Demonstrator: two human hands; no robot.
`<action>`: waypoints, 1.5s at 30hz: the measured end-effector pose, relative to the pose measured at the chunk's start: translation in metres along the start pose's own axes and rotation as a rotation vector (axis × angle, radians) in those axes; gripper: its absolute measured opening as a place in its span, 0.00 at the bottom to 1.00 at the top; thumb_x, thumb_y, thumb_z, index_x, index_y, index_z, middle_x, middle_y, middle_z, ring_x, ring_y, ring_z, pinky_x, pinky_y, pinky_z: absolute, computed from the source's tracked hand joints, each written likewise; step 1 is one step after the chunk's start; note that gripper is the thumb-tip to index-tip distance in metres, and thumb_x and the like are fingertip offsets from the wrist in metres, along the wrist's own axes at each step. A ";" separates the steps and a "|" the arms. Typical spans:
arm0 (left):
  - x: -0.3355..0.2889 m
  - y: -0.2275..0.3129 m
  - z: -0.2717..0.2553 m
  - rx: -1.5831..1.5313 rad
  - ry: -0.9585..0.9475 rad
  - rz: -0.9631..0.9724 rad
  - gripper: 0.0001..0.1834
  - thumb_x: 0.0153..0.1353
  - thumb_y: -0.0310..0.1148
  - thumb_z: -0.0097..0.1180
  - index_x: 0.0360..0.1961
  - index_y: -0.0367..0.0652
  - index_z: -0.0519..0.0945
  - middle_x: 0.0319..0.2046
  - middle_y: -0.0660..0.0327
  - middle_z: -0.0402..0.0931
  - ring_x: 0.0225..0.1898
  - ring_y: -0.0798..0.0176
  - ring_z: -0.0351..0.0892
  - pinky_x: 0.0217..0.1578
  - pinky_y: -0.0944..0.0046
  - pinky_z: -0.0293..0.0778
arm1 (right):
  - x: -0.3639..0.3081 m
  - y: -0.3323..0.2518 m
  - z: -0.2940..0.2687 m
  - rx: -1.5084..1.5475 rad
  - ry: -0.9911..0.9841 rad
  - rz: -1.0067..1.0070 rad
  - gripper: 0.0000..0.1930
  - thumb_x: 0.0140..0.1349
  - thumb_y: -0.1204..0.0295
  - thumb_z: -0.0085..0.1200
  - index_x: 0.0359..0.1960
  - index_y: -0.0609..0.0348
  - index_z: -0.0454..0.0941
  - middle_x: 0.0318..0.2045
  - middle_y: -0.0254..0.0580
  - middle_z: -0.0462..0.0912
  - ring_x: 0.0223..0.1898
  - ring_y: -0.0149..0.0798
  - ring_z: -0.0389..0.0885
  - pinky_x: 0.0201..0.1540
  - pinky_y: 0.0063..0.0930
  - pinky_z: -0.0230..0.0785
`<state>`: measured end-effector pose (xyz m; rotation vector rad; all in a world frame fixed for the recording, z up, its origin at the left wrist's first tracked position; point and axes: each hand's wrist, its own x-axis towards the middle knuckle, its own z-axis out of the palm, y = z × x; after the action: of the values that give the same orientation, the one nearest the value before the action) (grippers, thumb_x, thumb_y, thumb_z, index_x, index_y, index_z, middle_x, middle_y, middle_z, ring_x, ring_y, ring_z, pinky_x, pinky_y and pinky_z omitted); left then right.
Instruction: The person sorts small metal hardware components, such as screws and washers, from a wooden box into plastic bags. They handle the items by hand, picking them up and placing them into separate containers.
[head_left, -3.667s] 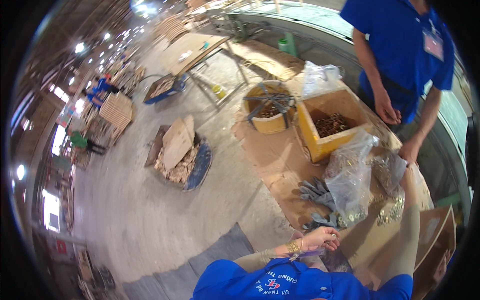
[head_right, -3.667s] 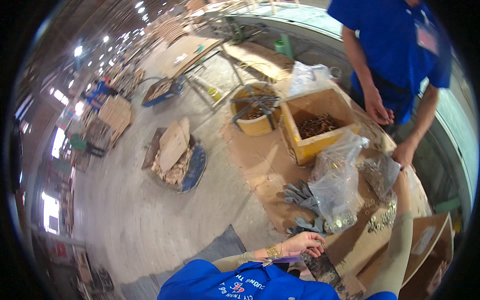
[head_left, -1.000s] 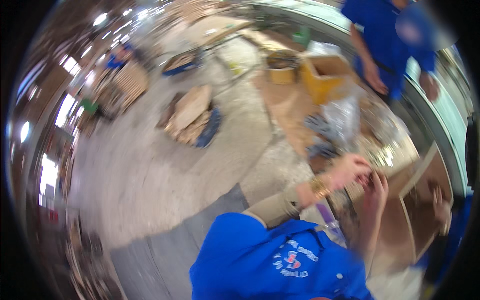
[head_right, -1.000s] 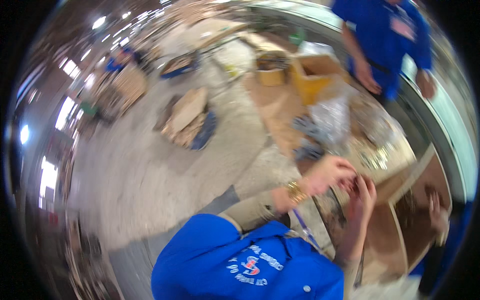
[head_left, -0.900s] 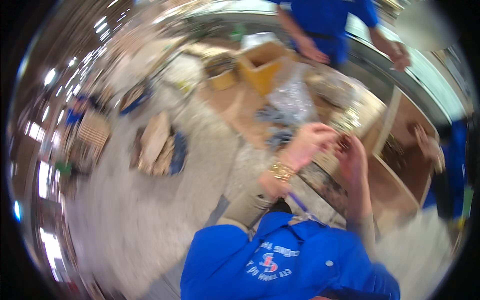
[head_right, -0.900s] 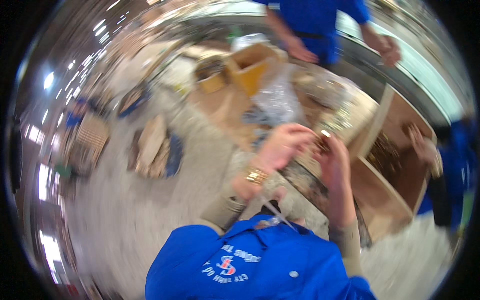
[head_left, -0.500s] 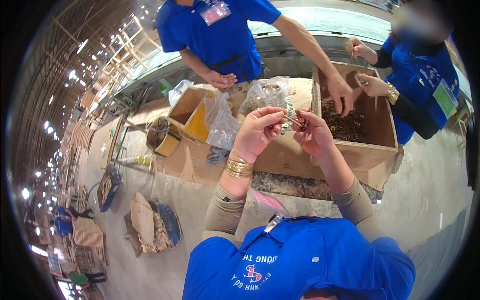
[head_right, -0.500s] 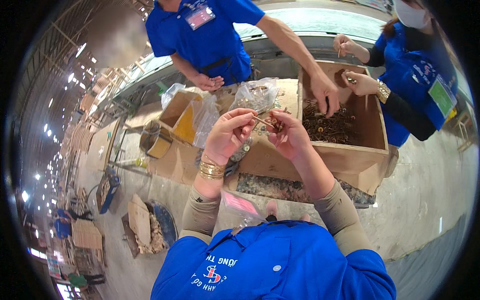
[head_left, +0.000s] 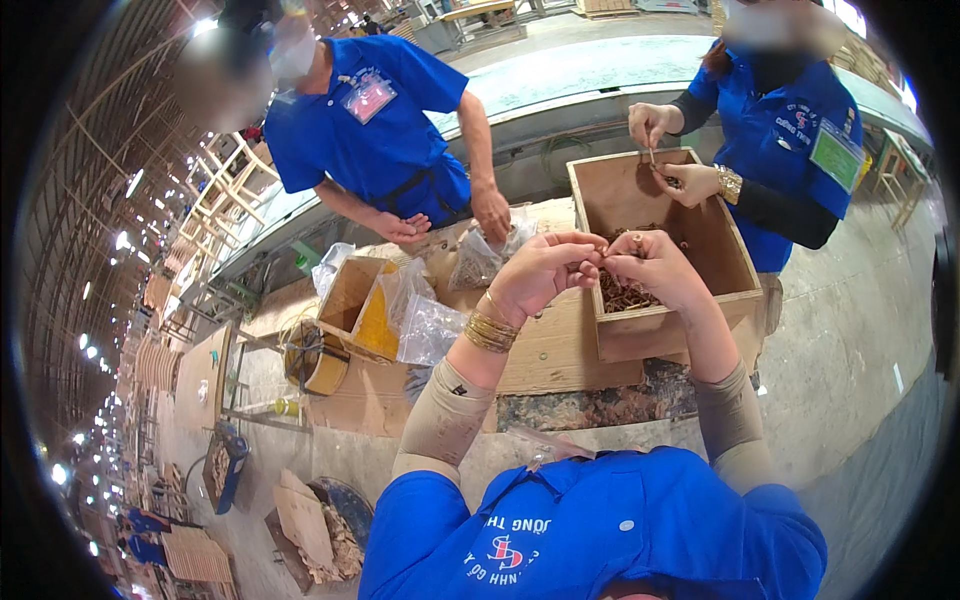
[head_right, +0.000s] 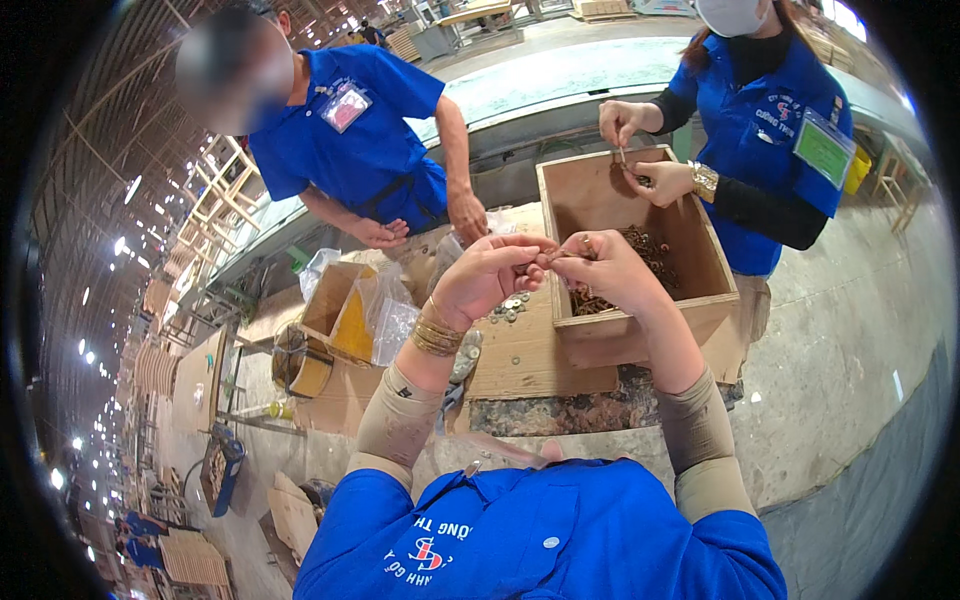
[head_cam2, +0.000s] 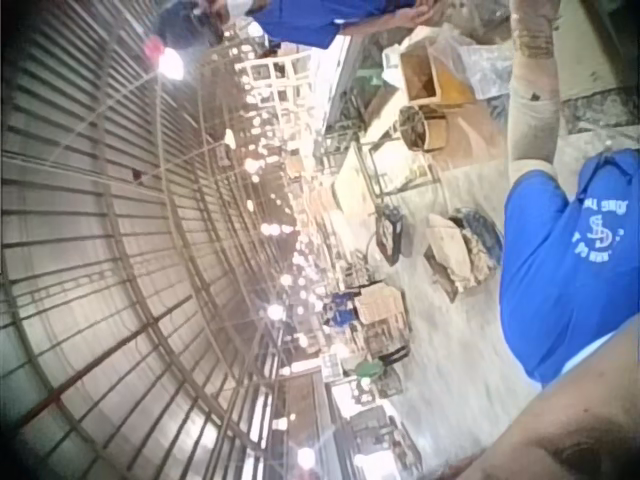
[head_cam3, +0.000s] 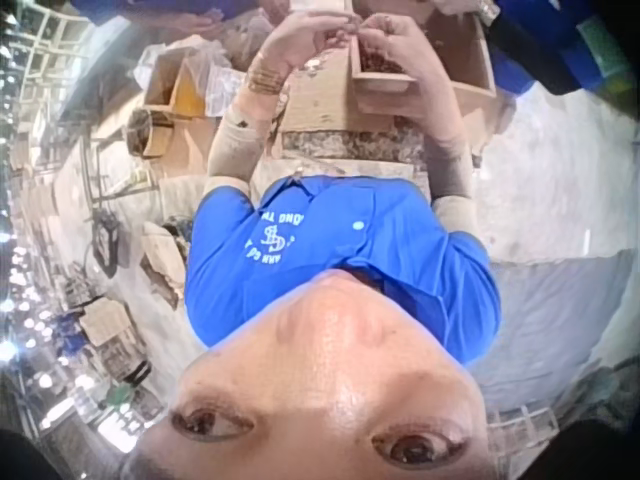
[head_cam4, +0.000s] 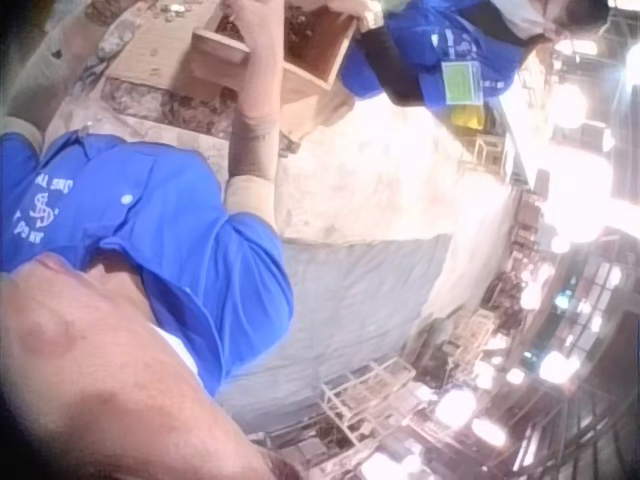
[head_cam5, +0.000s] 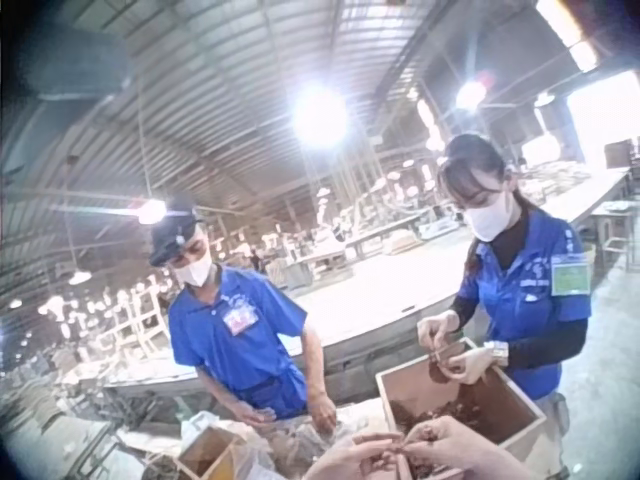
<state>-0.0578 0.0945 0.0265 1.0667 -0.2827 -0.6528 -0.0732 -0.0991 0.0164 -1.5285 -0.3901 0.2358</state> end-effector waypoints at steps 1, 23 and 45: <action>0.003 0.000 0.001 0.011 -0.011 -0.017 0.13 0.59 0.26 0.44 0.43 0.30 0.71 0.31 0.59 0.75 0.31 0.69 0.75 0.34 0.71 0.73 | -0.004 0.000 -0.006 0.053 0.031 0.010 0.06 0.51 0.71 0.56 0.24 0.60 0.74 0.15 0.26 0.70 0.15 0.17 0.63 0.15 0.10 0.50; 0.059 -0.046 0.033 0.070 0.027 -0.122 0.12 0.58 0.28 0.46 0.44 0.37 0.71 0.26 0.59 0.75 0.22 0.69 0.74 0.25 0.72 0.72 | -0.019 0.029 -0.054 0.204 0.378 -0.151 0.05 0.55 0.72 0.50 0.26 0.60 0.70 0.19 0.32 0.76 0.18 0.18 0.66 0.19 0.12 0.57; 0.058 -0.051 0.024 0.239 0.249 -0.084 0.10 0.53 0.22 0.46 0.37 0.32 0.71 0.23 0.55 0.75 0.22 0.65 0.77 0.24 0.69 0.77 | -0.004 0.033 -0.040 -0.617 0.307 -0.348 0.06 0.48 0.73 0.52 0.26 0.63 0.74 0.19 0.50 0.75 0.23 0.39 0.77 0.27 0.29 0.66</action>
<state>-0.0435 0.0251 -0.0121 1.3817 -0.1008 -0.5623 -0.0583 -0.1366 -0.0164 -2.0248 -0.5006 -0.4287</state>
